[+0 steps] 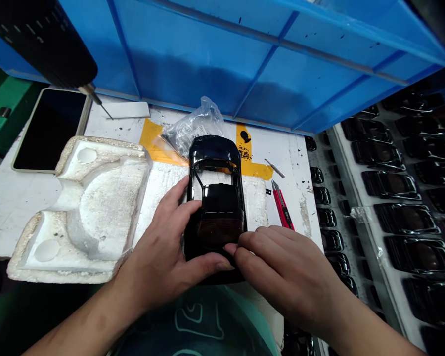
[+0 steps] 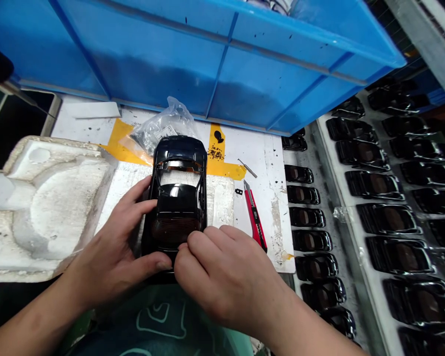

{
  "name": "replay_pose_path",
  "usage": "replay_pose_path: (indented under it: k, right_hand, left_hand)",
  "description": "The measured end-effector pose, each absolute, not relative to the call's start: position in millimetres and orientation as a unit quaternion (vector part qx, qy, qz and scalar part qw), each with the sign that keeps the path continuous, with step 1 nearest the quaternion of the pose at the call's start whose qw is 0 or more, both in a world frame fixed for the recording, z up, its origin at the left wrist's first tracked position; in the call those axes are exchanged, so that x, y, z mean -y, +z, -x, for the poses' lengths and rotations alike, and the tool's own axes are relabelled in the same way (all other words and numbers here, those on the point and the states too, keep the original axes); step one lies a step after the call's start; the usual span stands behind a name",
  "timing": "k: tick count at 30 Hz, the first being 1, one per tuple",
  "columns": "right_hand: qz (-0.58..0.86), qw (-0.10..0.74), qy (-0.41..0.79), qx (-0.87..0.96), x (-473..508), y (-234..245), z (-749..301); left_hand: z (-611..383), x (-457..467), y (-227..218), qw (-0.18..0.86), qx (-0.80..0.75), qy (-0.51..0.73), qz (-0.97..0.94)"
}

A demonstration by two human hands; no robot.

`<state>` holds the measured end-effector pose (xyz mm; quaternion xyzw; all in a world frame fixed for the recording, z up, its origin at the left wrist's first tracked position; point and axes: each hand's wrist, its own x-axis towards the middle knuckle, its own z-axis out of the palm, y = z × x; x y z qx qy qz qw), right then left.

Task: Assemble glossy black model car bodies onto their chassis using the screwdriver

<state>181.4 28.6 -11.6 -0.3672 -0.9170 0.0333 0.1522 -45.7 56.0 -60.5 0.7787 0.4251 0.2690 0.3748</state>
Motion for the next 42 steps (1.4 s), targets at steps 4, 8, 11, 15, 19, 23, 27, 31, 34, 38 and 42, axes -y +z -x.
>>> replay_pose_path:
  k: [4,8,11,15,19,23,27,31,34,38,42]
  right_hand:
    - [0.332,0.155,0.021,0.93,-27.2,-6.3,-178.9]
    - [0.326,0.161,0.032,0.931,-24.1,0.9,-180.0]
    - [0.332,0.168,0.032,0.928,-22.4,5.4,-181.7]
    - [0.345,0.183,0.017,0.92,-22.7,10.7,-182.9]
    - [0.367,0.187,0.02,0.911,-24.4,16.5,-183.6]
    - [0.382,0.185,0.021,0.905,-26.2,21.9,-184.5]
    - [0.397,0.18,-0.01,0.9,-29.2,28.0,-183.8]
    - [0.413,0.18,0.012,0.893,-33.6,33.1,-181.5]
    - [0.42,0.146,0.083,0.892,-35.2,28.1,-181.6]
    - [0.42,0.089,0.109,0.896,-36.8,6.4,-186.5]
    - [0.453,0.16,0.09,0.873,-46.3,-11.0,-195.7]
  left_hand:
    - [45.0,-56.5,-60.4,0.375,-0.427,0.265,-0.779]
    - [45.6,-55.6,-59.8,0.38,-0.432,0.265,-0.774]
    - [46.2,-54.7,-60.3,0.376,-0.431,0.274,-0.773]
    - [45.7,-55.2,-61.1,0.376,-0.428,0.273,-0.775]
    - [45.5,-56.1,-61.4,0.38,-0.431,0.269,-0.773]
    - [46.1,-55.2,-62.6,0.375,-0.425,0.276,-0.776]
    - [45.6,-54.6,-63.6,0.366,-0.422,0.285,-0.779]
    - [46.1,-54.5,-62.0,0.364,-0.427,0.277,-0.78]
    - [47.4,-53.5,-59.6,0.363,-0.422,0.281,-0.782]
    - [45.3,-52.4,-58.0,0.361,-0.435,0.27,-0.779]
    - [41.6,-51.5,-59.3,0.336,-0.456,0.27,-0.779]
